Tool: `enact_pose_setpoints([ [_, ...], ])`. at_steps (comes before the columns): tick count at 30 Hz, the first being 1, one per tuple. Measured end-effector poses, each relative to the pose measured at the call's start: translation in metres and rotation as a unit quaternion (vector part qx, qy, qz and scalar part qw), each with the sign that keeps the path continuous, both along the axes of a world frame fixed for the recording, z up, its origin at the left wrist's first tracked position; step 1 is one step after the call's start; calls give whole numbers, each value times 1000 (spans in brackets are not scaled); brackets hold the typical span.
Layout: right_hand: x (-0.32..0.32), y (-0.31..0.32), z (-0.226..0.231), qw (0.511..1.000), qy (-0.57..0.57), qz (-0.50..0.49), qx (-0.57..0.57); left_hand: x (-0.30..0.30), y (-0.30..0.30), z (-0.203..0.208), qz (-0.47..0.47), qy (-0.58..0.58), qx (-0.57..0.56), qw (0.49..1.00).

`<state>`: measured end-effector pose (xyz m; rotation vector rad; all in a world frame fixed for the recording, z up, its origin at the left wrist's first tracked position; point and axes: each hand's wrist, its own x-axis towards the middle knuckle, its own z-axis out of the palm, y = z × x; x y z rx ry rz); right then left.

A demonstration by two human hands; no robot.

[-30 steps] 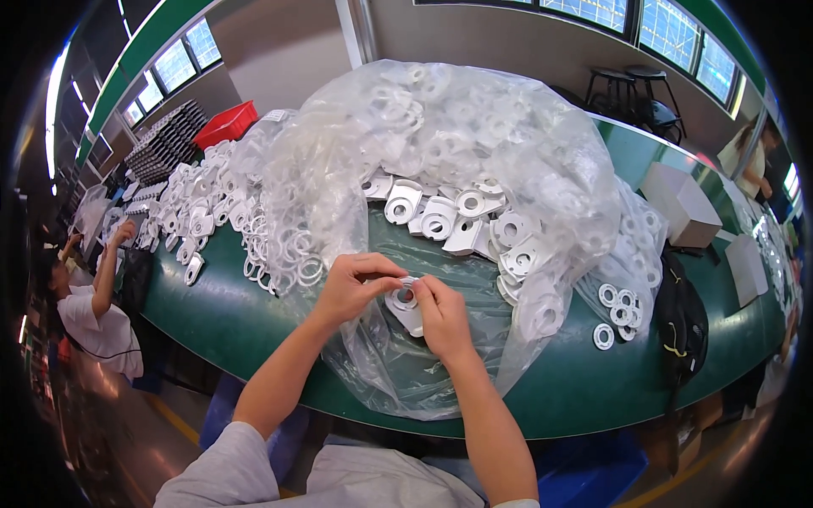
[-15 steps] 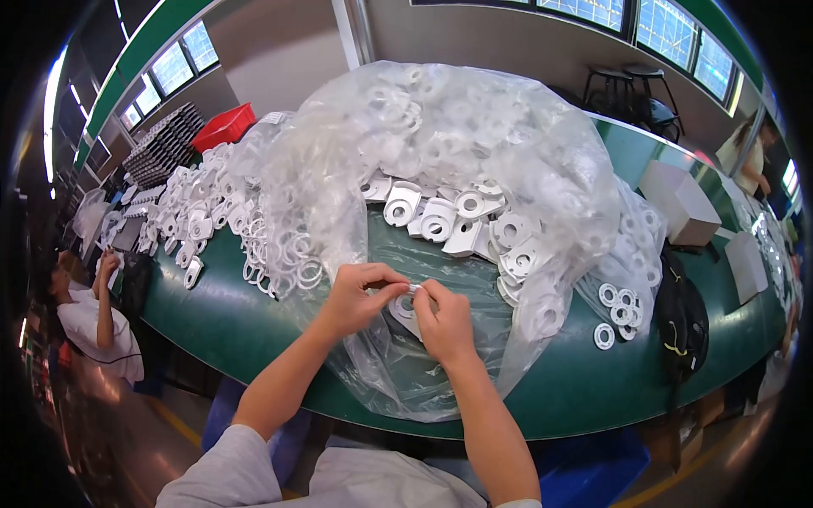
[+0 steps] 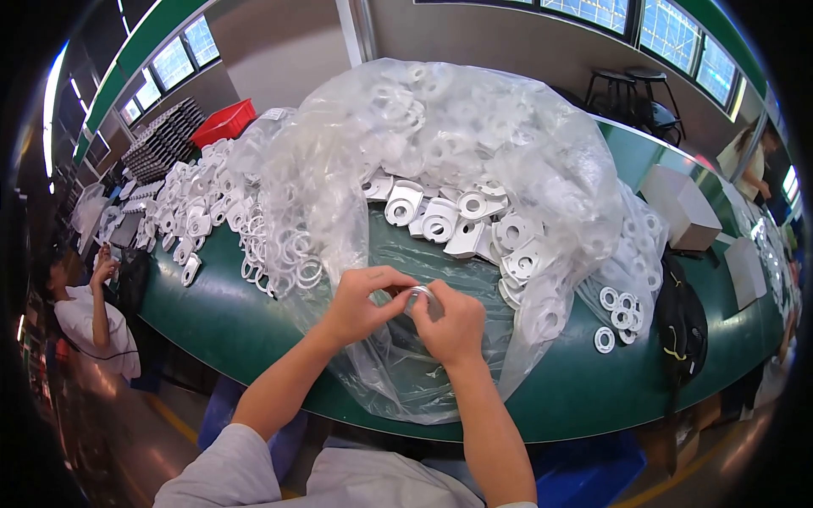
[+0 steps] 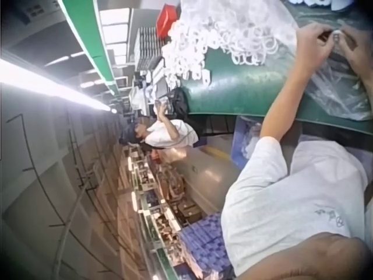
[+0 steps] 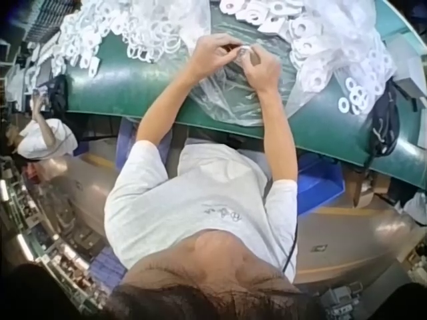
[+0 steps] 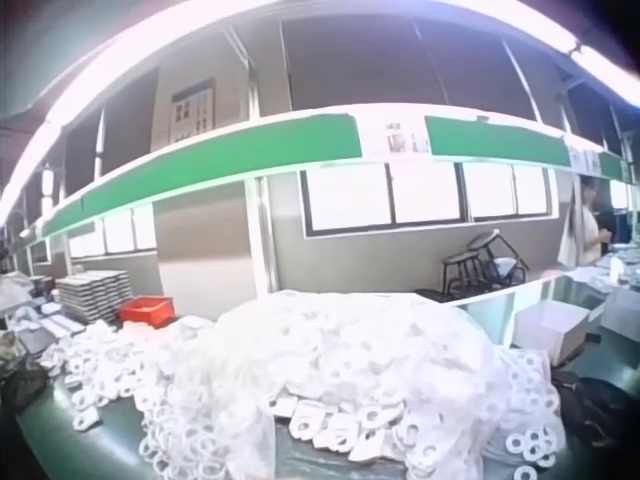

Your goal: The worker is manually inspecting and assembling small white plastic ring components at a factory workbench.

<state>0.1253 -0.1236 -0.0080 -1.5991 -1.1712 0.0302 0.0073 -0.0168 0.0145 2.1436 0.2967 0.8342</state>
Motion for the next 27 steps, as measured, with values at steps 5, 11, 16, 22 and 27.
enact_pose_setpoints([
  [5,-2,-1,2,1000,-21,-13,4,0,0,0,-3,-17,-29,999],
  [11,-2,-1,-2,1000,-3,-7,5,1,2,0,-14,-13,-61,998],
  [16,-2,8,-12,979,195,53,-36,2,10,-11,-2,42,-163,986],
  [22,8,11,-25,942,309,123,33,2,10,-12,-67,63,-281,955],
  [27,8,5,-16,908,378,179,-41,1,19,-27,-60,36,-341,937],
])
